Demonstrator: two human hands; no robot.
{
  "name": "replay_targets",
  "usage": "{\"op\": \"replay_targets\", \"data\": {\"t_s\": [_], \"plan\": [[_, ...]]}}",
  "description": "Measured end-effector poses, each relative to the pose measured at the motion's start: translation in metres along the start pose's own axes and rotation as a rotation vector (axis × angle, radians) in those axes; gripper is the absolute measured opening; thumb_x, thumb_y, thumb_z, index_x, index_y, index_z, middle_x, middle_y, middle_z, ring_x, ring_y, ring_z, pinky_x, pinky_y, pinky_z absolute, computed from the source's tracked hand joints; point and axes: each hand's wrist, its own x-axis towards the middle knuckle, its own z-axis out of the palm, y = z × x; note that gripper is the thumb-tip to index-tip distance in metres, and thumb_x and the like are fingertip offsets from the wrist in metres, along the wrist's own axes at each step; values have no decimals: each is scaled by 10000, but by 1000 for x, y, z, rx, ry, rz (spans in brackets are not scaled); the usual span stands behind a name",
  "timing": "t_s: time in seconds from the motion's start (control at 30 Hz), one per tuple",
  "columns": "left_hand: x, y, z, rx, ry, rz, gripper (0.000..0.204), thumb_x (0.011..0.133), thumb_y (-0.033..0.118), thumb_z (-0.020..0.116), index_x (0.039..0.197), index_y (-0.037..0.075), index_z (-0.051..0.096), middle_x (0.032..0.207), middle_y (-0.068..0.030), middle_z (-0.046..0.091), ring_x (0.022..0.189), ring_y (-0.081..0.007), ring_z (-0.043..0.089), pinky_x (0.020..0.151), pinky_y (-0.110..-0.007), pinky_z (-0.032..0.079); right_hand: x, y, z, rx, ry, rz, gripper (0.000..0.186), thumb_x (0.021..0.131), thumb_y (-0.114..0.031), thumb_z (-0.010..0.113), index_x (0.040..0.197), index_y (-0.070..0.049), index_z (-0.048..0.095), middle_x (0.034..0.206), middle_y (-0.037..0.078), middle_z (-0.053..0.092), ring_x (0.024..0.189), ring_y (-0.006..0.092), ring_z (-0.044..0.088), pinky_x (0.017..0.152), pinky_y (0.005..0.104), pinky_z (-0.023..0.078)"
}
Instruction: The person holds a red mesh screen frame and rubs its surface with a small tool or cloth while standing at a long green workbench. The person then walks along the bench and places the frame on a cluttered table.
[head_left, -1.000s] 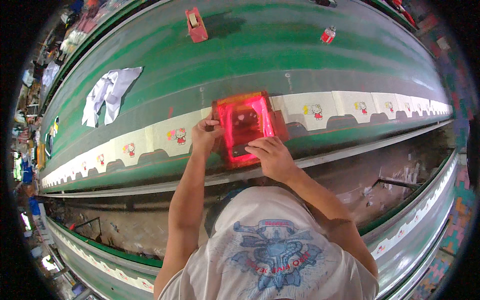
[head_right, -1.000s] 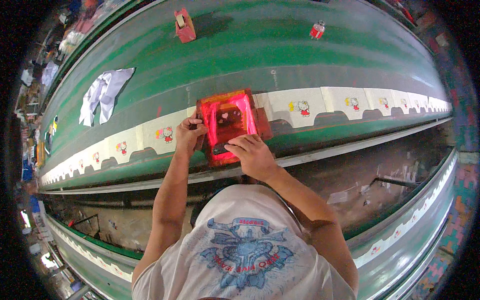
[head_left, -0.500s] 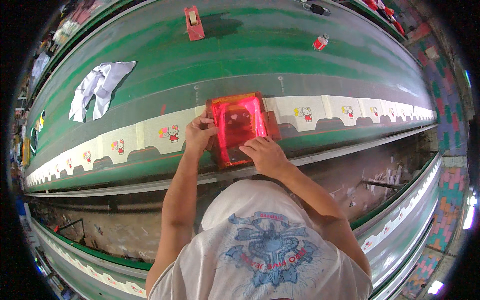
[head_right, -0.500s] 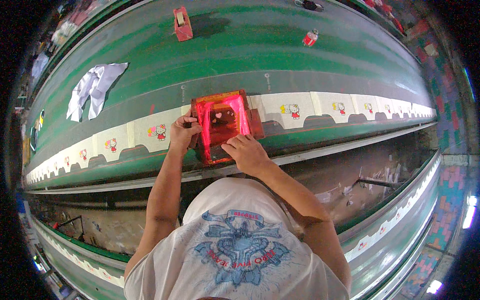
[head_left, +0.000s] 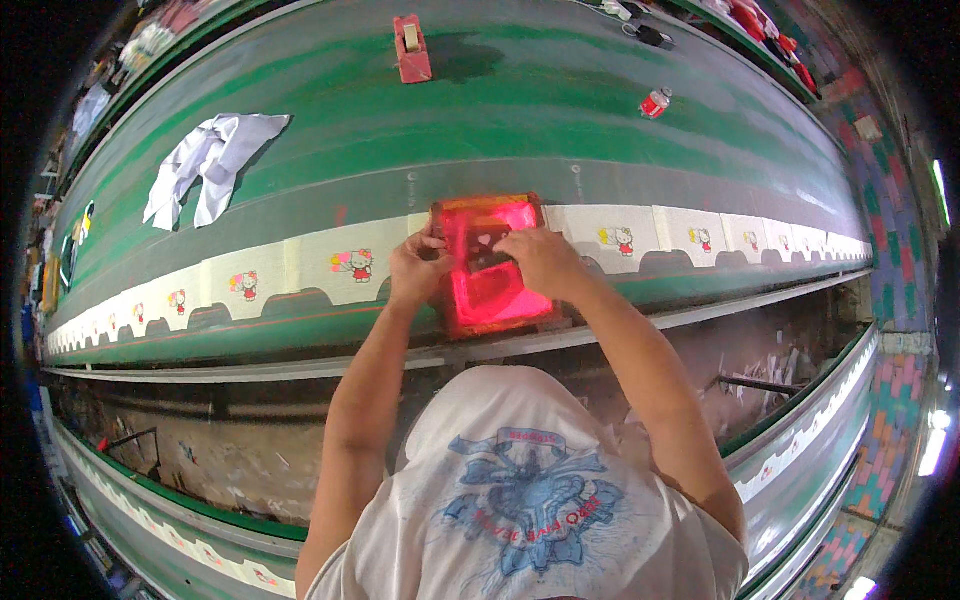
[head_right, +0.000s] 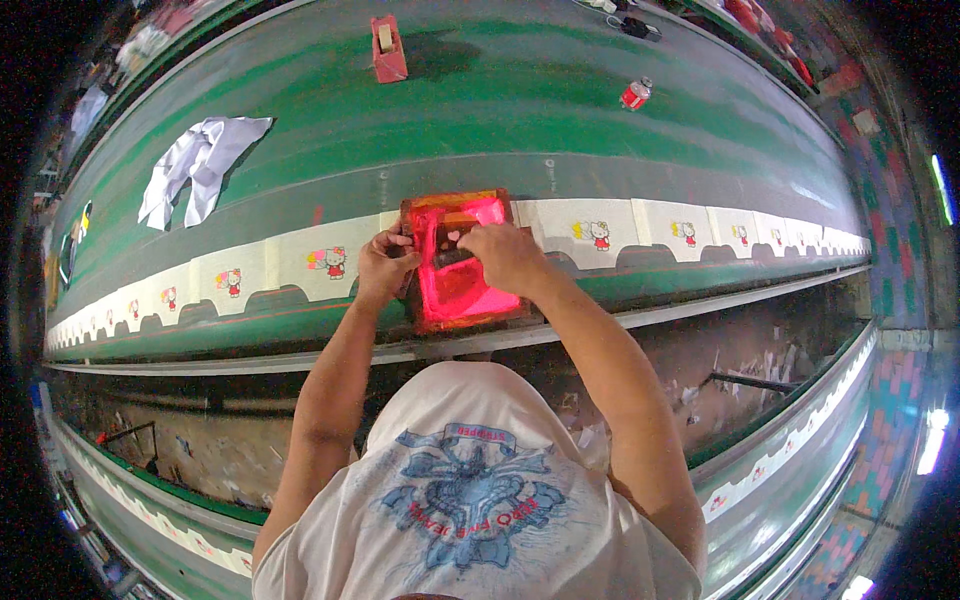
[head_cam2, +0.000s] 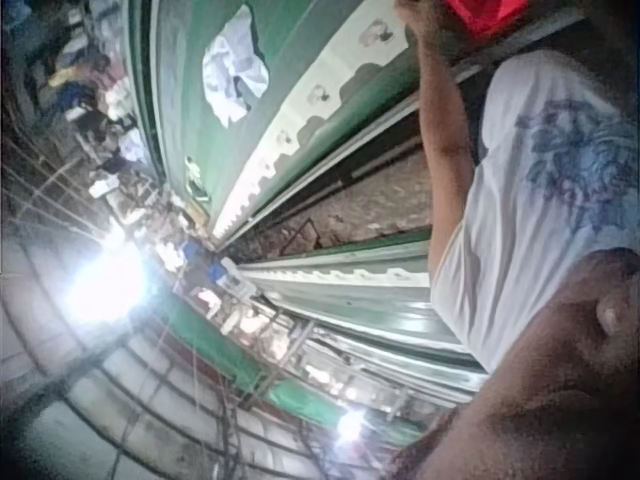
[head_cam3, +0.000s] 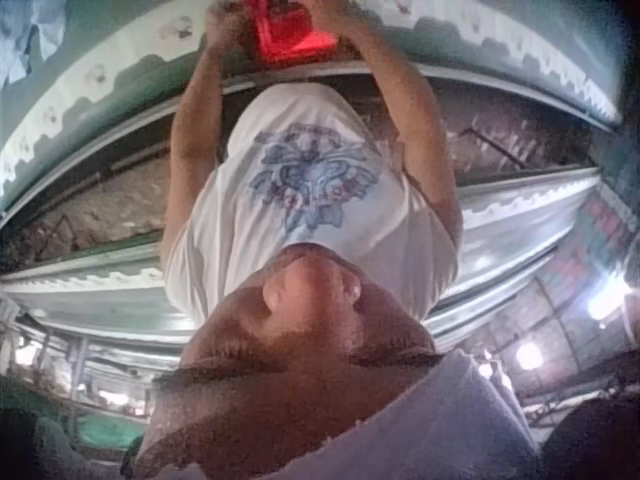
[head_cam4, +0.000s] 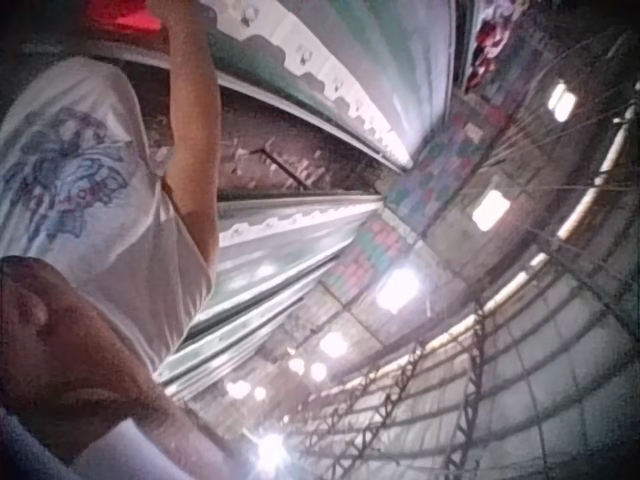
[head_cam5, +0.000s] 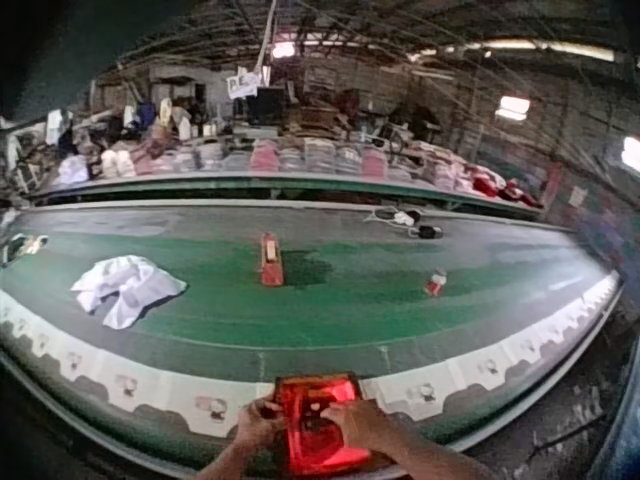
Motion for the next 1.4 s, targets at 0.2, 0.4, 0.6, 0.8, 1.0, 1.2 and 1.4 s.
{"op": "replay_targets", "data": {"t_s": [0.2, 0.4, 0.6, 0.8, 1.0, 1.2, 1.4], "plan": [[5, -9, -3, -67, -50, 56, 203, 846, -37, 871, 955, -11, 702, 1521, -116, 766, 1105, -115, 716, 945, -299, 586, 34, 28, 20, -60, 283, 24, 500, 926, 20, 634, 1394, -92, 769, 1364, 159, 767, 1315, 390, 689, 1167, 525, 533], [-5, 7, 1, -207, -68, 39, 208, 855, -97, 838, 982, -19, 693, 1547, -122, 732, 1142, -122, 717, 955, -305, 584, -12, -9, 40, -159, 186, 41, 542, 949, -58, 663, 1479, -126, 753, 1406, 108, 726, 1332, 347, 659, 1193, 527, 496], [-5, 3, -1, -129, -65, 86, 293, 832, -109, 884, 990, -25, 653, 1727, -194, 599, 1211, -153, 724, 996, -315, 594, -60, -50, 54, -176, 229, -6, 527, 926, -82, 674, 1443, -120, 766, 1373, 94, 717, 1297, 316, 661, 1153, 507, 505], [-1, 0, -3, -56, -85, 61, 232, 843, -64, 880, 994, -33, 707, 1711, -205, 618, 1238, -178, 747, 983, -332, 608, -85, -66, 49, -73, 226, 9, 491, 920, -41, 687, 1397, -112, 778, 1370, 68, 733, 1260, 300, 680, 1091, 480, 542], [-4, 11, 5, -15, -54, 168, 247, 820, -75, 883, 987, -39, 704, 1708, -256, 599, 1412, -274, 714, 1124, -394, 601, -108, -45, 53, 42, 426, -33, 400, 924, -103, 773, 1323, -73, 781, 1334, 71, 730, 1281, 308, 681, 1078, 488, 568], [-12, 25, 84, 57, -46, 203, 252, 822, -98, 875, 1005, -28, 716, 1731, -296, 550, 1550, -332, 615, 1219, -432, 549, -157, 10, 44, 145, 573, -20, 389, 903, -18, 777, 1288, -76, 796, 1304, 82, 738, 1258, 329, 695, 1098, 500, 583], [-14, 18, 195, -83, -91, 204, 262, 826, -124, 861, 1027, -27, 724, 1763, -277, 516, 1607, -352, 553, 1253, -434, 526, -229, 93, 16, 134, 575, 34, 402, 903, 28, 745, 1289, -70, 803, 1323, 98, 738, 1259, 348, 701, 1101, 513, 593]]}}
